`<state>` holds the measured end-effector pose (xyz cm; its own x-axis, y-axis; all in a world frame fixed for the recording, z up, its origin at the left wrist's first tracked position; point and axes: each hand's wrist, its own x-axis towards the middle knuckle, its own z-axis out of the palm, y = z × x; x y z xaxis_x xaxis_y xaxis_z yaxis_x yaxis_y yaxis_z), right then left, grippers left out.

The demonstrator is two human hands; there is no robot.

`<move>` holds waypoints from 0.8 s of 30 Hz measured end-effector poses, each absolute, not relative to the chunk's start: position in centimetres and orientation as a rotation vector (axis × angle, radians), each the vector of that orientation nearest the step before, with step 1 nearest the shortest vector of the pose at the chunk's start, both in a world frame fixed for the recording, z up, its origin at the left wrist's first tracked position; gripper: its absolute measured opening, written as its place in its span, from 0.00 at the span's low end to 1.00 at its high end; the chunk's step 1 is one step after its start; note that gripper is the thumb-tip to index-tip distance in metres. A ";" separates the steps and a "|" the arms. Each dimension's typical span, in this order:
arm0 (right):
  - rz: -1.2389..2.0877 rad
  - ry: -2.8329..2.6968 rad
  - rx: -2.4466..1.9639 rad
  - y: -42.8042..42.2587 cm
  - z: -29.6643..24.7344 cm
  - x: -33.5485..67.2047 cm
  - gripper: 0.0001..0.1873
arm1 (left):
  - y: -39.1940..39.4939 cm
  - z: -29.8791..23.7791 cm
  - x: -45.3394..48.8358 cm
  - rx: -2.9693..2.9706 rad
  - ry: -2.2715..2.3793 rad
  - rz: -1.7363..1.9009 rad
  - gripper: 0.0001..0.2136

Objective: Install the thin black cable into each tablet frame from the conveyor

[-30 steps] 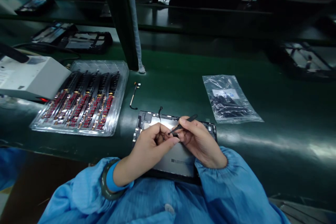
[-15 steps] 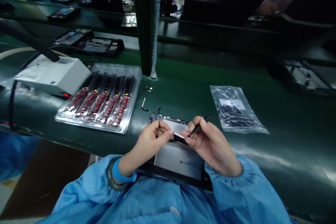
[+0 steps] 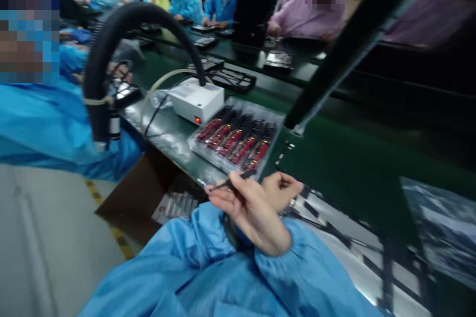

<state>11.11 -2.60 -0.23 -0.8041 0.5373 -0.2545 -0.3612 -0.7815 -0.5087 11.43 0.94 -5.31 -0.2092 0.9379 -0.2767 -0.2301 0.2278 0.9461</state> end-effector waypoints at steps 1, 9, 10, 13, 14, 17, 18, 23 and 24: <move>2.587 -0.603 -0.501 -3.0 -0.4 8.3 0.16 | 1.1 -5.5 11.4 0.701 1.301 1.269 0.05; 2.782 -0.484 -0.544 -6.5 -1.0 -9.3 0.13 | 2.4 -7.5 9.9 0.391 0.764 1.112 0.17; 2.778 -0.477 -0.542 -6.6 -1.1 -10.4 0.13 | 2.6 -7.8 9.8 0.386 0.736 1.099 0.18; 2.775 -0.458 -0.534 -6.6 -1.5 -12.7 0.13 | 3.1 -8.7 9.8 0.397 0.735 1.097 0.17; 2.779 -0.450 -0.533 -6.7 -1.8 -13.1 0.14 | 3.2 -8.8 9.9 0.409 0.740 1.092 0.17; 2.793 -0.422 -0.531 -7.0 -2.5 -13.8 0.14 | 3.1 -8.5 9.9 0.414 0.771 1.077 0.17; 2.795 -0.411 -0.529 -7.1 -2.7 -13.9 0.14 | 3.0 -8.2 9.8 0.409 0.779 1.075 0.17; 2.799 -0.371 -0.498 -7.2 -2.7 -14.5 0.13 | 2.7 -7.2 9.5 0.382 0.801 1.065 0.16; 2.804 -0.372 -0.490 -7.2 -2.6 -14.5 0.13 | 2.7 -7.2 9.5 0.379 0.803 1.067 0.16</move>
